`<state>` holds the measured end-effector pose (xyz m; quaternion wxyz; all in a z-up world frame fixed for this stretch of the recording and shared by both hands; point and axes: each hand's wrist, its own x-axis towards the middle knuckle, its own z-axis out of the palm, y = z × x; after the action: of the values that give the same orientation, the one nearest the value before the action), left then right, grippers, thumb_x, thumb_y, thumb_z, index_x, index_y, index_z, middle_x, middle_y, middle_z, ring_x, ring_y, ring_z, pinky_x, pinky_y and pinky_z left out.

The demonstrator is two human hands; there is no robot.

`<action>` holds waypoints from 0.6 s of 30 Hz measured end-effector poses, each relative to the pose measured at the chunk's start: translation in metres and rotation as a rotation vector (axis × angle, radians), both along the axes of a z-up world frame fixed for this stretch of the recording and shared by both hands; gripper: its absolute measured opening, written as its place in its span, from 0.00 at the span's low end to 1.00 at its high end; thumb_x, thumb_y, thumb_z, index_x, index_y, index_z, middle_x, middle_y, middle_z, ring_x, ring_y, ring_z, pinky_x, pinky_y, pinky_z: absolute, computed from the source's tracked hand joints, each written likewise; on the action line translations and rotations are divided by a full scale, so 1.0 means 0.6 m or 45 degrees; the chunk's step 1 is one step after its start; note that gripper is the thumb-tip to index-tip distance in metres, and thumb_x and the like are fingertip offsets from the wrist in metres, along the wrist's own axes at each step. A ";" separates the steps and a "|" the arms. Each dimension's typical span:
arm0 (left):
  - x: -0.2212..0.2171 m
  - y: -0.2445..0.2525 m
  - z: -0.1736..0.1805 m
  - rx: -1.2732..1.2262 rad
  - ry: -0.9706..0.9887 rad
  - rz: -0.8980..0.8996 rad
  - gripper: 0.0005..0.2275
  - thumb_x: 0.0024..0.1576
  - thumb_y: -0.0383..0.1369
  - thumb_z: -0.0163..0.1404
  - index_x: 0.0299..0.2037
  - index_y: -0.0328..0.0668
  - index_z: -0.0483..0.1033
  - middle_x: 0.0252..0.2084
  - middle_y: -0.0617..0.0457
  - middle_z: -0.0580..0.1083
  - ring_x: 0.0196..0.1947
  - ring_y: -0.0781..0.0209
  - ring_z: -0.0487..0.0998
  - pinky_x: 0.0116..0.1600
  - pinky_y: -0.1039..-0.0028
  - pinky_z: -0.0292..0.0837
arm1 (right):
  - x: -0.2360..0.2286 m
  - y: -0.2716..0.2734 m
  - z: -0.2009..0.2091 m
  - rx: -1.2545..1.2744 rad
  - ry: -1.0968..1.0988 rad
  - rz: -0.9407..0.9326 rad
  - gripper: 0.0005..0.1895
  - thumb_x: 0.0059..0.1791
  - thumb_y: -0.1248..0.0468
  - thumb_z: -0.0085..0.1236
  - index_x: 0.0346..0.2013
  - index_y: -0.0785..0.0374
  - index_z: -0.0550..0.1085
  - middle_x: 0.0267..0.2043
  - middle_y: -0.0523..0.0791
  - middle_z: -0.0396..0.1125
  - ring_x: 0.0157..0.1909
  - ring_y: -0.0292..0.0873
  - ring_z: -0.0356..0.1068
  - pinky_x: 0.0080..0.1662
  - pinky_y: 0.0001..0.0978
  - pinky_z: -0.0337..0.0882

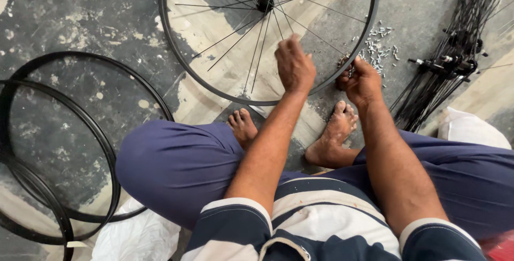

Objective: The person sits on the floor and assembles a bicycle wheel by inserting spokes into the hub and rim. They use their hands to thread the spokes and secure them with nipples, occasionally rotating the wheel to access different sections.

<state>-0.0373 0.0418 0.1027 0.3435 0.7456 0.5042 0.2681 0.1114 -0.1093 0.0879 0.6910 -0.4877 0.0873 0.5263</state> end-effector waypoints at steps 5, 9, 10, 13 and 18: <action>0.012 -0.001 -0.119 -1.131 -0.319 -0.348 0.11 0.60 0.37 0.53 0.42 0.36 0.77 0.36 0.45 0.83 0.34 0.55 0.86 0.41 0.67 0.80 | 0.036 -0.005 -0.018 -0.062 -0.096 -0.113 0.06 0.55 0.64 0.50 0.41 0.65 0.71 0.35 0.44 0.65 0.36 0.41 0.63 0.40 0.33 0.66; 0.017 -0.018 -0.157 -1.464 -0.421 -0.695 0.11 0.59 0.37 0.53 0.45 0.38 0.76 0.36 0.48 0.81 0.31 0.60 0.82 0.34 0.68 0.78 | 0.049 -0.001 -0.001 -0.155 -0.251 -0.145 0.13 0.51 0.72 0.48 0.49 0.71 0.73 0.42 0.49 0.71 0.42 0.44 0.69 0.44 0.34 0.71; 0.022 -0.021 -0.151 -1.698 -0.504 -0.635 0.10 0.60 0.36 0.52 0.44 0.38 0.74 0.35 0.49 0.79 0.28 0.59 0.82 0.31 0.67 0.78 | 0.051 0.001 0.010 -0.216 -0.307 -0.150 0.16 0.50 0.74 0.47 0.52 0.73 0.73 0.44 0.50 0.73 0.44 0.45 0.70 0.45 0.34 0.72; 0.050 -0.032 -0.133 -1.879 -0.616 -0.518 0.10 0.61 0.36 0.49 0.42 0.37 0.73 0.33 0.49 0.77 0.25 0.56 0.81 0.27 0.65 0.79 | 0.052 0.000 0.044 -0.286 -0.342 -0.156 0.16 0.49 0.80 0.47 0.52 0.76 0.72 0.46 0.53 0.73 0.48 0.47 0.75 0.52 0.33 0.79; 0.099 -0.050 -0.133 -1.435 -0.522 -0.446 0.10 0.60 0.36 0.52 0.41 0.34 0.76 0.33 0.45 0.81 0.28 0.55 0.83 0.29 0.65 0.79 | 0.029 -0.010 0.076 -0.452 -0.397 -0.182 0.11 0.53 0.77 0.54 0.50 0.76 0.74 0.43 0.52 0.74 0.41 0.43 0.76 0.45 0.26 0.79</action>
<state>0.0220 0.0119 0.0227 0.8126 0.4550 0.3622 0.0381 0.1288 -0.1151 0.1334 0.6351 -0.6695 0.1050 0.3707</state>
